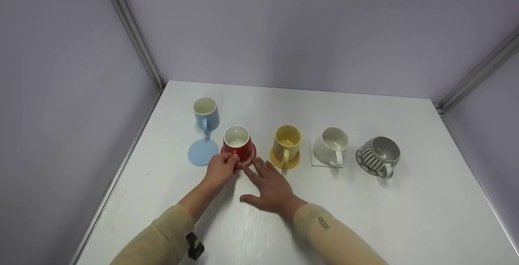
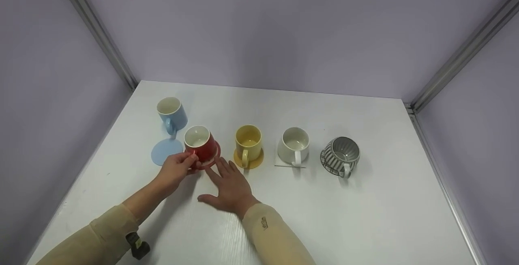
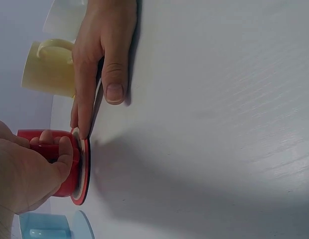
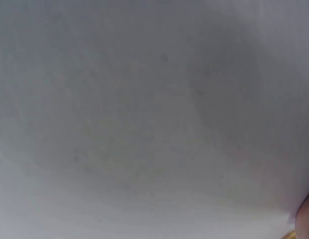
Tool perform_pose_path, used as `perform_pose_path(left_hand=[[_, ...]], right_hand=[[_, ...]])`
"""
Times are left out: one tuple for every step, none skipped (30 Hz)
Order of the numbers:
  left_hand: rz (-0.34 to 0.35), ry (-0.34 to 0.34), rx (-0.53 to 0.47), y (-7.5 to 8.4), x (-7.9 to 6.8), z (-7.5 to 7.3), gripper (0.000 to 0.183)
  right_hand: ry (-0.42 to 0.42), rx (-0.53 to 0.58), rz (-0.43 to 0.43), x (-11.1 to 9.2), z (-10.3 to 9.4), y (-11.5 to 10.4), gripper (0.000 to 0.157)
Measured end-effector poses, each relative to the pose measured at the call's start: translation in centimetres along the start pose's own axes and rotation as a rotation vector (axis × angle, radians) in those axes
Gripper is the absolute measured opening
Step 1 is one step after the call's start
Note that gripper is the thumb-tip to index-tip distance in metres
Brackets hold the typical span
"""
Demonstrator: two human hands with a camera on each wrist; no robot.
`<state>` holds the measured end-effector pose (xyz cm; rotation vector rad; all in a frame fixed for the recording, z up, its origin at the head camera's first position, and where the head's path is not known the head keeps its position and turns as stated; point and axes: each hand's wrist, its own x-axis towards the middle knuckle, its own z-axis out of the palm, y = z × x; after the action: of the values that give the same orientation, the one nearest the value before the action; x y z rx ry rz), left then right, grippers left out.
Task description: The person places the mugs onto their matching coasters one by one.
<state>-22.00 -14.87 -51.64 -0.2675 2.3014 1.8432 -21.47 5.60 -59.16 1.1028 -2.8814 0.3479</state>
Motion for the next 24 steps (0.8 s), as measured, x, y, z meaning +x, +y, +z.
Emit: perform_pose_path(left_hand=[[-0.001,0.004,0.003,-0.11,-0.02,-0.01,0.028],[0.0,0.006,-0.002,-0.2,-0.03,-0.02,0.027],[0.001,0.008,-0.004,-0.28,-0.03,-0.01,0.027],[0.004,0.01,-0.007,-0.34,-0.02,0.01,0.027],[0.006,0.01,-0.013,-0.36,-0.01,0.04,0.027],[0.014,0.009,-0.016,-0.38,0.02,0.07,0.027],[0.02,0.01,-0.02,-0.34,0.03,0.09,0.026],[0.027,0.009,-0.024,-0.33,0.06,0.12,0.027],[0.031,0.009,-0.023,-0.3,0.08,0.14,0.027],[0.034,0.01,-0.024,-0.28,0.07,0.14,0.027],[0.037,0.011,-0.024,-0.27,0.07,0.14,0.027],[0.038,0.012,-0.024,-0.26,0.08,0.13,0.027],[0.039,0.013,-0.023,-0.26,0.07,0.12,0.026],[0.038,0.011,-0.022,-0.27,0.09,0.12,0.026],[0.037,0.01,-0.022,-0.26,0.08,0.11,0.026],[0.036,0.009,-0.021,-0.25,0.08,0.12,0.027],[0.033,0.008,-0.02,-0.26,0.08,0.13,0.026],[0.033,0.007,-0.018,-0.24,0.06,0.12,0.027],[0.032,0.005,-0.017,-0.23,0.05,0.12,0.027],[0.027,0.003,-0.017,-0.24,0.04,0.13,0.027],[0.029,0.002,-0.016,-0.22,0.03,0.11,0.027],[0.029,0.002,-0.014,-0.22,0.02,0.13,0.028],[0.026,0.002,-0.013,-0.19,0.01,0.11,0.028],[0.024,0.002,-0.013,-0.14,0.0,0.09,0.028]], right_hand=[[0.001,0.001,-0.004,0.0,0.07,-0.06,0.09],[0.003,0.004,-0.007,-0.03,0.13,-0.09,0.09],[0.002,0.007,-0.008,-0.04,0.17,-0.11,0.09],[0.004,0.01,-0.009,-0.05,0.19,-0.12,0.09],[0.004,0.01,-0.008,-0.05,0.19,-0.12,0.089],[0.002,0.009,-0.006,-0.04,0.18,-0.1,0.089],[0.003,0.01,-0.005,-0.03,0.15,-0.07,0.089],[0.001,0.012,-0.003,-0.01,0.12,-0.05,0.089],[-0.002,0.012,-0.001,0.02,0.08,-0.03,0.09],[-0.003,0.012,0.0,0.03,0.06,-0.02,0.09],[-0.006,0.013,0.001,0.06,0.05,-0.01,0.09],[-0.01,0.013,0.002,0.07,0.05,0.0,0.09],[-0.014,0.013,0.003,0.08,0.04,0.01,0.09],[-0.019,0.011,0.005,0.09,0.03,0.01,0.09],[-0.021,0.008,0.005,0.08,0.03,0.02,0.09],[-0.022,0.006,0.005,0.07,0.01,0.02,0.09],[-0.023,0.004,0.004,0.06,0.0,0.02,0.09],[-0.021,0.002,0.003,0.05,-0.01,0.02,0.091],[-0.017,0.001,0.0,0.03,-0.03,0.02,0.091],[-0.013,0.002,-0.003,0.02,-0.04,0.01,0.091],[-0.007,0.002,-0.006,0.02,-0.03,0.01,0.09],[-0.003,0.003,-0.008,0.01,-0.05,0.0,0.09],[-0.001,0.005,-0.01,0.0,-0.08,-0.02,0.09],[0.0,0.005,-0.01,0.0,-0.11,-0.03,0.09]])
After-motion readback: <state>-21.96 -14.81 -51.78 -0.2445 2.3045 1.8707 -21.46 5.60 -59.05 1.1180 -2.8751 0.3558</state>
